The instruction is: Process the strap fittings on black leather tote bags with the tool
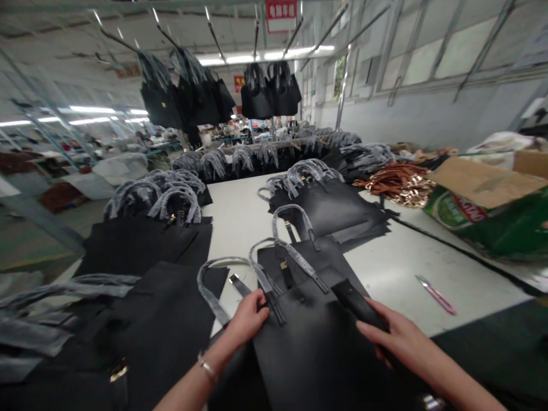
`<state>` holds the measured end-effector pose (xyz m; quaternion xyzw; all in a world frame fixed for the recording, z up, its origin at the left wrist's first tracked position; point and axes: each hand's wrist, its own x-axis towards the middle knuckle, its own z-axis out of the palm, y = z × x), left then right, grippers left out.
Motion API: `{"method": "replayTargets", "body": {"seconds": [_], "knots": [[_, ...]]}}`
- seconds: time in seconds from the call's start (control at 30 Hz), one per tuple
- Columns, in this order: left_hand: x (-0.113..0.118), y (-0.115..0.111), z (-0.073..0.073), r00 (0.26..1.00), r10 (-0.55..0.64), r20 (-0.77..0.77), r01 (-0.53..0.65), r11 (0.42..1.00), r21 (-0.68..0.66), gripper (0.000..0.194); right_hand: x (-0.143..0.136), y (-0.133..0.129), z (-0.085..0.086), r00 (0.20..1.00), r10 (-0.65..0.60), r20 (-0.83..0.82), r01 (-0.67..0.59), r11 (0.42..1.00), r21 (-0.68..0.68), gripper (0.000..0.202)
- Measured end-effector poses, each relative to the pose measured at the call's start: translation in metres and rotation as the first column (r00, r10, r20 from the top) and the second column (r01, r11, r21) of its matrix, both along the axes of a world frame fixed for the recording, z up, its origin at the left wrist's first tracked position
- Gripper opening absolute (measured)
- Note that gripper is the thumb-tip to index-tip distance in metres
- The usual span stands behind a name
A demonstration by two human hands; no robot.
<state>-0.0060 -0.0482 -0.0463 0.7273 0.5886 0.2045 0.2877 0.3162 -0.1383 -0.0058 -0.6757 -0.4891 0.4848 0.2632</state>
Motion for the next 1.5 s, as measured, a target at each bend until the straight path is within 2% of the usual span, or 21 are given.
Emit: {"method": "replayTargets", "body": {"seconds": [0.07,0.13,0.2,0.3,0.4,0.5,0.63,0.9,1.03,1.13,1.2,1.33,1.4,1.5], "knots": [[-0.003,-0.018,0.001,0.988,0.028,-0.152,-0.016,0.996,0.082,0.017,0.001,0.002,-0.003,0.999,0.028,-0.029,-0.029,0.998,-0.05,0.092],[0.007,-0.032,0.002,0.972,0.019,-0.232,0.028,0.98,0.199,0.02,0.001,0.003,-0.005,0.997,0.054,-0.05,-0.059,0.994,-0.089,0.09],[0.028,-0.041,-0.002,0.971,-0.079,-0.226,0.137,0.957,0.256,0.027,0.001,0.002,-0.006,0.995,0.079,-0.066,-0.086,0.988,-0.124,0.084],[0.059,-0.048,-0.015,0.945,-0.253,-0.206,0.304,0.911,0.279,0.038,0.003,0.003,-0.002,0.987,0.093,-0.13,-0.114,0.979,-0.167,0.069],[0.076,-0.05,-0.028,0.918,-0.31,-0.249,0.379,0.871,0.313,0.037,0.002,0.012,0.007,0.977,0.097,-0.187,-0.135,0.97,-0.203,0.051],[0.077,-0.05,-0.032,0.912,-0.306,-0.272,0.388,0.858,0.335,0.034,-0.005,0.03,0.017,0.974,0.109,-0.199,-0.155,0.959,-0.236,0.042],[0.074,-0.051,-0.03,0.916,-0.311,-0.255,0.385,0.861,0.332,0.035,-0.012,0.05,0.026,0.977,0.132,-0.169,-0.172,0.953,-0.249,0.04],[0.075,-0.052,-0.028,0.928,-0.301,-0.221,0.361,0.873,0.327,0.036,-0.015,0.058,0.032,0.978,0.181,-0.102,-0.204,0.933,-0.296,0.042],[0.075,-0.052,-0.027,0.929,-0.308,-0.205,0.361,0.875,0.322,0.036,-0.024,0.07,0.031,0.992,0.121,-0.027,-0.124,0.983,-0.138,0.037],[0.073,-0.053,-0.027,0.932,-0.309,-0.19,0.356,0.875,0.327,0.036,-0.013,0.073,0.035,1.0,0.027,0.015,-0.027,1.0,-0.012,0.031],[0.073,-0.053,-0.026,0.938,-0.298,-0.176,0.342,0.881,0.327,0.035,-0.001,0.07,0.038,1.0,0.016,-0.002,-0.016,0.999,-0.038,0.031],[0.072,-0.053,-0.022,0.942,-0.296,-0.159,0.332,0.891,0.309,0.031,0.012,0.07,0.036,0.998,0.045,-0.052,-0.055,0.979,-0.196,0.034],[0.072,-0.054,-0.02,0.941,-0.3,-0.154,0.334,0.892,0.303,0.03,0.008,0.077,0.031,0.998,0.032,-0.062,-0.044,0.979,-0.201,0.033],[0.072,-0.055,-0.023,0.947,-0.299,-0.114,0.32,0.897,0.306,0.03,-0.003,0.094,0.025,0.999,-0.027,-0.021,0.025,0.992,-0.124,0.03]]}}
